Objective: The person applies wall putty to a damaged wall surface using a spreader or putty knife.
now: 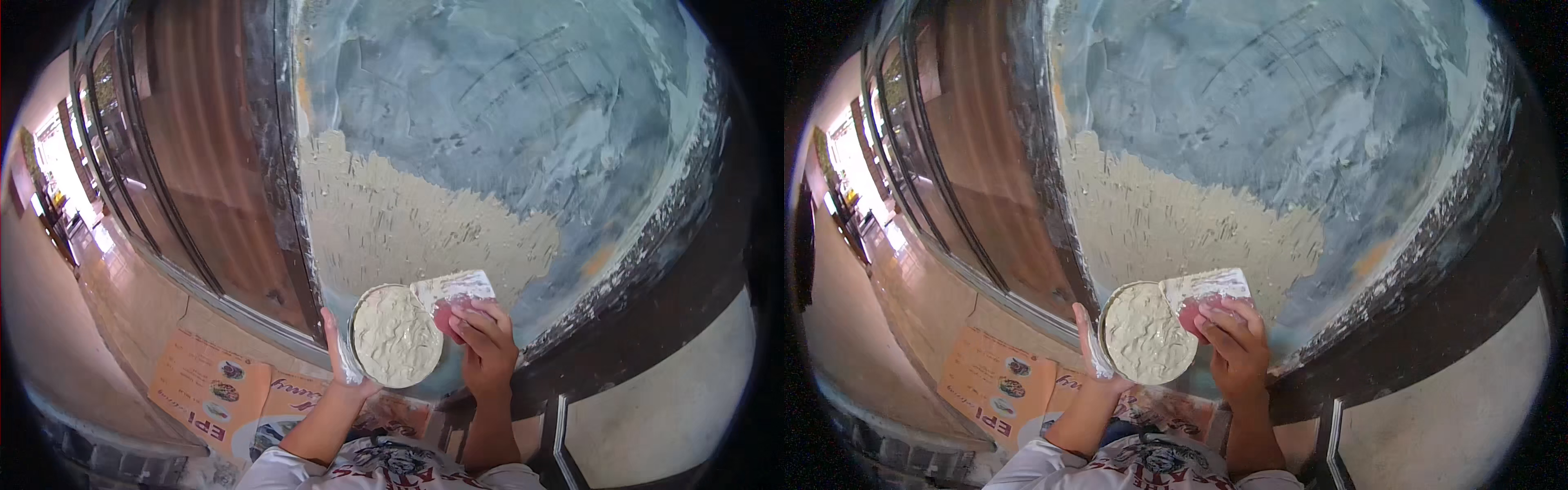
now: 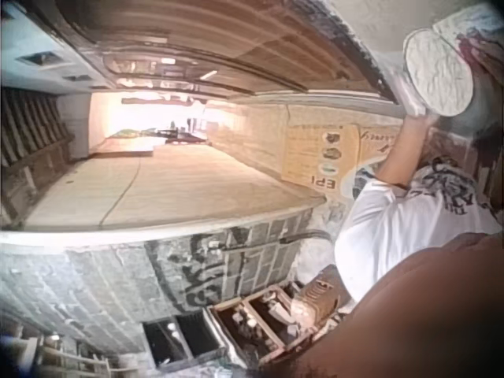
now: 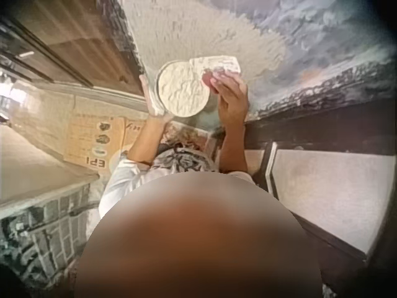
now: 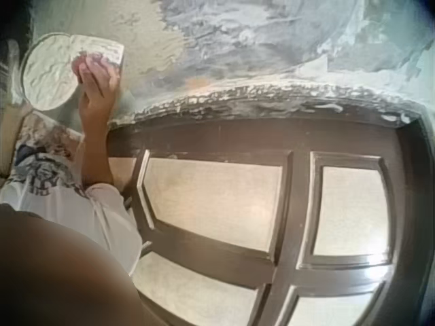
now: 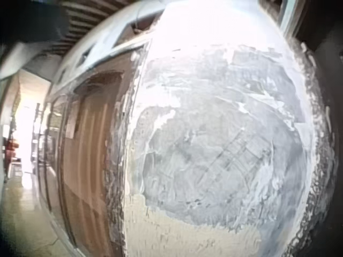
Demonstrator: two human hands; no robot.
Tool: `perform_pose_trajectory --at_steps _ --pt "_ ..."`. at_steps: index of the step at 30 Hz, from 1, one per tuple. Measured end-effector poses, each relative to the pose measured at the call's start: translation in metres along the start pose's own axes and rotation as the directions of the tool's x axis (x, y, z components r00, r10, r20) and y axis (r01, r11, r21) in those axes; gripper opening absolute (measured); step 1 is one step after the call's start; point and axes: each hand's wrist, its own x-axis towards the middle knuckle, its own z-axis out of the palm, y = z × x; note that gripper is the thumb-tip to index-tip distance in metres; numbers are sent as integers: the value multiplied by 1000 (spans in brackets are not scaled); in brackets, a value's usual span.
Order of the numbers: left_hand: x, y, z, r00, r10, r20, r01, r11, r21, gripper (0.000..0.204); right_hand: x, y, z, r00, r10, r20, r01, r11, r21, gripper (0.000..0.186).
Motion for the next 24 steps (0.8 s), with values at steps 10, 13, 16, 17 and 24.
perform_pose_trajectory --at_steps 10,13,16,17,24 --pt "9 30 -23 986 154 60 -142 976 -162 114 18 -8 25 998 -47 -28 49 997 60 35" --pt "15 39 -23 986 163 43 -158 983 -92 114 24 -11 35 997 -17 -77 23 996 86 32" --pt "21 48 -23 984 175 43 -171 982 -85 114 39 -15 40 995 -3 -99 10 998 69 21" --pt "24 51 -24 981 187 47 -183 980 -75 114 51 -15 35 996 -48 -80 49 999 2 19" --pt "23 81 -30 982 183 37 -179 980 -85 114 173 -26 36 976 -177 -124 161 979 -128 16"
